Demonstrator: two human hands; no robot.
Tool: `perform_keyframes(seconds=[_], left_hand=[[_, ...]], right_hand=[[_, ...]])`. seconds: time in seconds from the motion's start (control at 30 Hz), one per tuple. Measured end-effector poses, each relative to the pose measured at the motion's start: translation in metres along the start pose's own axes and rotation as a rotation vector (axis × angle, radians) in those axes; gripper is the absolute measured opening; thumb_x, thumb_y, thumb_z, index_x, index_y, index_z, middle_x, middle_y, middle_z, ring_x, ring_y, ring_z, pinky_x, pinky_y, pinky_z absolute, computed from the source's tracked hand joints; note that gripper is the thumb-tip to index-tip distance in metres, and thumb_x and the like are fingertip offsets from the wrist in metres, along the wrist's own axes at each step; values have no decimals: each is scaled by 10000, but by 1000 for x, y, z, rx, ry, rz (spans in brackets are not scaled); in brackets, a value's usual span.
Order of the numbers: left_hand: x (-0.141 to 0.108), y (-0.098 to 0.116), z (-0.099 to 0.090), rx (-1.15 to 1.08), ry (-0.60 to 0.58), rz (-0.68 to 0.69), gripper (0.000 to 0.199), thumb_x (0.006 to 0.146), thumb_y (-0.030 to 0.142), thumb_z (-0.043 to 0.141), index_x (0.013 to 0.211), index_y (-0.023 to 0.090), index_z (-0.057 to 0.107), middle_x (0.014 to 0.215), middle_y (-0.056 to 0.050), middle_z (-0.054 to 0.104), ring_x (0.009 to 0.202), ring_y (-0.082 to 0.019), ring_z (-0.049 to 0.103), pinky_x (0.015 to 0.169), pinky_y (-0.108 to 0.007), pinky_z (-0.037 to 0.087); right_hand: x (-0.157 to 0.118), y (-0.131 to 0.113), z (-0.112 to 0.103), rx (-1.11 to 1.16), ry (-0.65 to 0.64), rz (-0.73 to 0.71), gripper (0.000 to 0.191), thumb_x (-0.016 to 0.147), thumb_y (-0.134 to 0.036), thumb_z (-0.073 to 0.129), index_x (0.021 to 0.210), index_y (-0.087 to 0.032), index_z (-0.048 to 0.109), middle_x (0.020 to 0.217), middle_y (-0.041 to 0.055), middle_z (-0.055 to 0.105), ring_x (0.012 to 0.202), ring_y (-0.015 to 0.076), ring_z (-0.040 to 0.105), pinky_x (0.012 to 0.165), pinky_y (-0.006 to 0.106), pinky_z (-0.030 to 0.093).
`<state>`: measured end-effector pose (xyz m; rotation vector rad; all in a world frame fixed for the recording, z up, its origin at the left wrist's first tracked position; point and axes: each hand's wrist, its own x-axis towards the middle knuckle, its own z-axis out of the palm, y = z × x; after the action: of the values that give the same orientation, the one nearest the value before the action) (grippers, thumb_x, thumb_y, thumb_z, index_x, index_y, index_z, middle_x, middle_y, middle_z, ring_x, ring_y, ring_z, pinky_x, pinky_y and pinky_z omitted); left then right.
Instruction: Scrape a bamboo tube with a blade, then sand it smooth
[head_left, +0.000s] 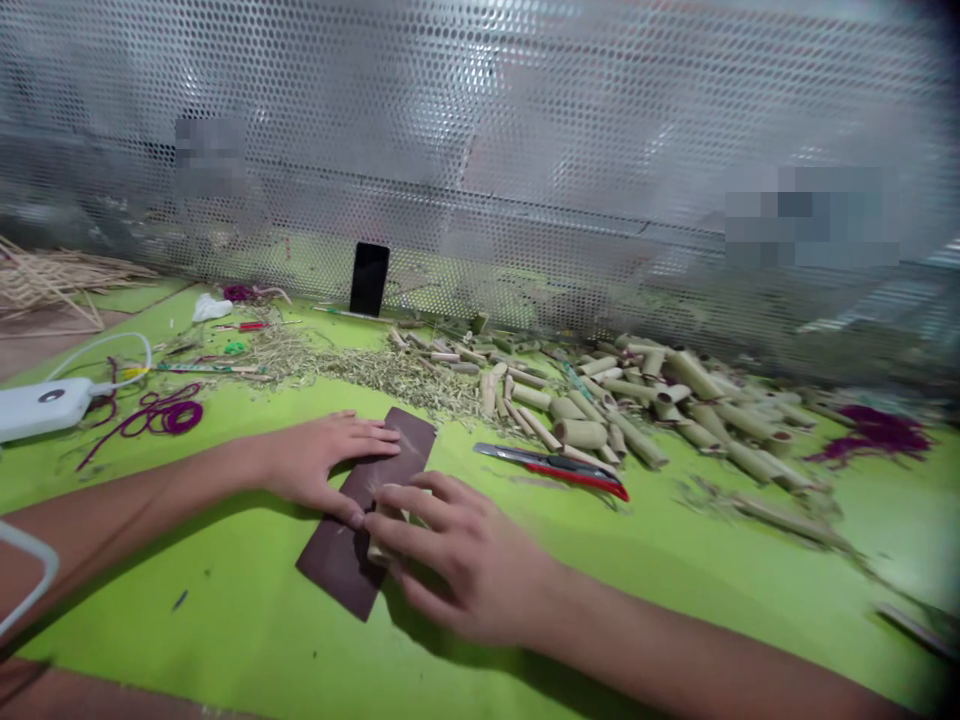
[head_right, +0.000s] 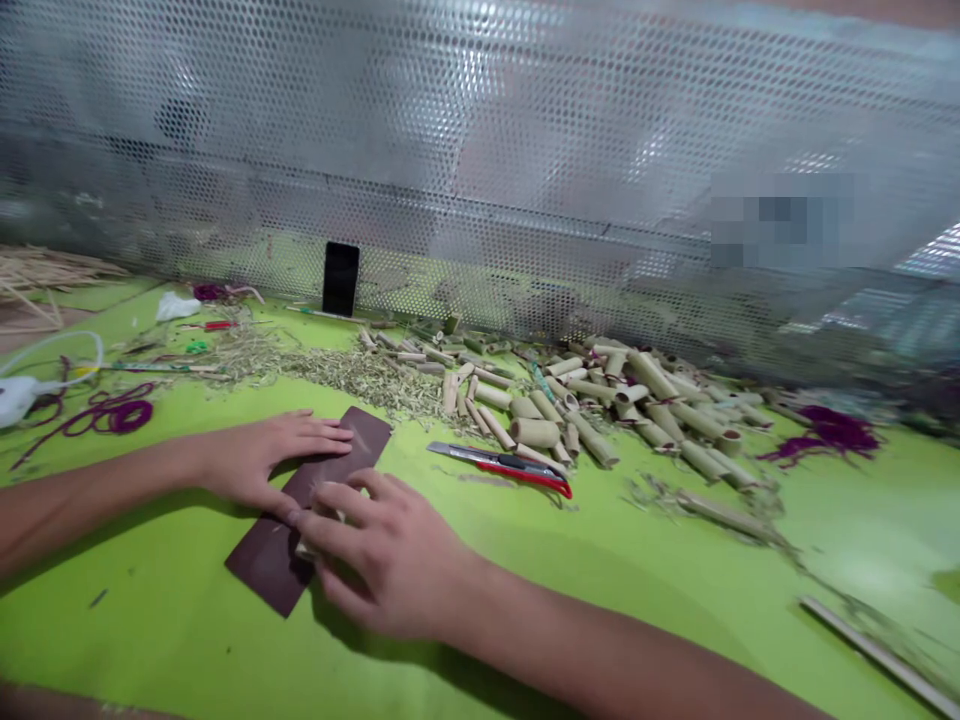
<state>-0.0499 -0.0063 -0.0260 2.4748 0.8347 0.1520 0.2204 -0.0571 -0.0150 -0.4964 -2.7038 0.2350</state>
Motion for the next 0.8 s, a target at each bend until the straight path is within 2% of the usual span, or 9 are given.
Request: perform_keyframes(seconds=[0.07, 0.2, 0.23, 0.33, 0.4, 0.5, 0.6, 0.73, 0.8], left_hand=[[0, 0, 0, 11, 4, -6, 1004, 851, 790, 721, 1644, 247, 431, 1738, -122, 339, 1604, -414, 319, 1336, -619, 163], [1, 1, -1, 28, -4, -11, 984, 867, 788, 707, 1651, 268, 414, 1738, -118, 338, 1598, -410, 334, 1332, -632, 156], [1, 2, -1, 25, -3, -2, 978, 867, 787, 707, 1647, 270, 422, 1735, -117, 344, 1596, -409, 340, 1333, -629, 156], [0, 1, -1, 14, 7, 13, 967, 868, 790, 704, 1639, 271, 436, 1731, -115, 357, 1597, -405, 338, 1334, -618, 159], [-1, 0, 0, 17, 7, -1, 974, 873, 792, 697, 1645, 263, 426, 1736, -119, 343, 1605, -408, 320, 1332, -619, 159], [-1, -1, 0, 20, 3, -13, 1012, 860, 802, 706, 1652, 244, 414, 1740, -132, 330, 1603, -413, 321, 1332, -620, 161], [0, -2, 1, 14, 4, 2, 1014, 856, 803, 711, 1655, 258, 406, 1737, -130, 337, 1597, -412, 335, 1331, -633, 145], [-1, -1, 0, 12, 11, 19, 965, 878, 781, 704, 1646, 270, 423, 1735, -123, 343, 1598, -408, 336, 1333, -626, 152], [-1, 0, 0, 12, 17, 11, 964, 878, 784, 701, 1644, 266, 429, 1734, -123, 346, 1599, -412, 334, 1331, -627, 166]], right_hand=[[1, 4, -1, -26, 3, 14, 311, 1045, -304, 591, 1310, -204, 718, 1280, 116, 745, 1116, 268, 668, 996, 475, 561], [2, 11, -2, -166, 22, 202, 280, 1061, -293, 598, 1298, -225, 730, 1295, 133, 732, 1112, 292, 659, 907, 497, 587], [1, 10, -1, -176, 19, 173, 276, 1060, -288, 599, 1294, -224, 731, 1281, 136, 732, 1100, 287, 655, 902, 483, 587], [-2, 1, 3, -168, 9, -39, 327, 1037, -286, 623, 1352, -234, 697, 1276, 137, 716, 1076, 273, 635, 930, 454, 570], [-2, 0, 4, -171, 5, -102, 346, 1030, -309, 638, 1366, -244, 687, 1284, 133, 707, 1077, 277, 627, 942, 457, 564], [1, 8, 2, -192, 14, 17, 253, 1066, -342, 603, 1252, -223, 725, 1259, 131, 720, 1076, 286, 639, 904, 459, 577], [3, 11, 3, -222, 61, 155, 253, 1093, -314, 558, 1249, -181, 706, 1250, 151, 734, 1076, 290, 658, 890, 470, 590], [1, 0, 7, -88, 67, 2, 253, 1078, -306, 582, 1262, -157, 669, 1194, 135, 761, 1048, 255, 682, 965, 448, 577], [1, -1, 6, -12, 47, 13, 285, 1055, -342, 628, 1283, -172, 653, 1153, 116, 776, 1029, 248, 697, 974, 450, 581]])
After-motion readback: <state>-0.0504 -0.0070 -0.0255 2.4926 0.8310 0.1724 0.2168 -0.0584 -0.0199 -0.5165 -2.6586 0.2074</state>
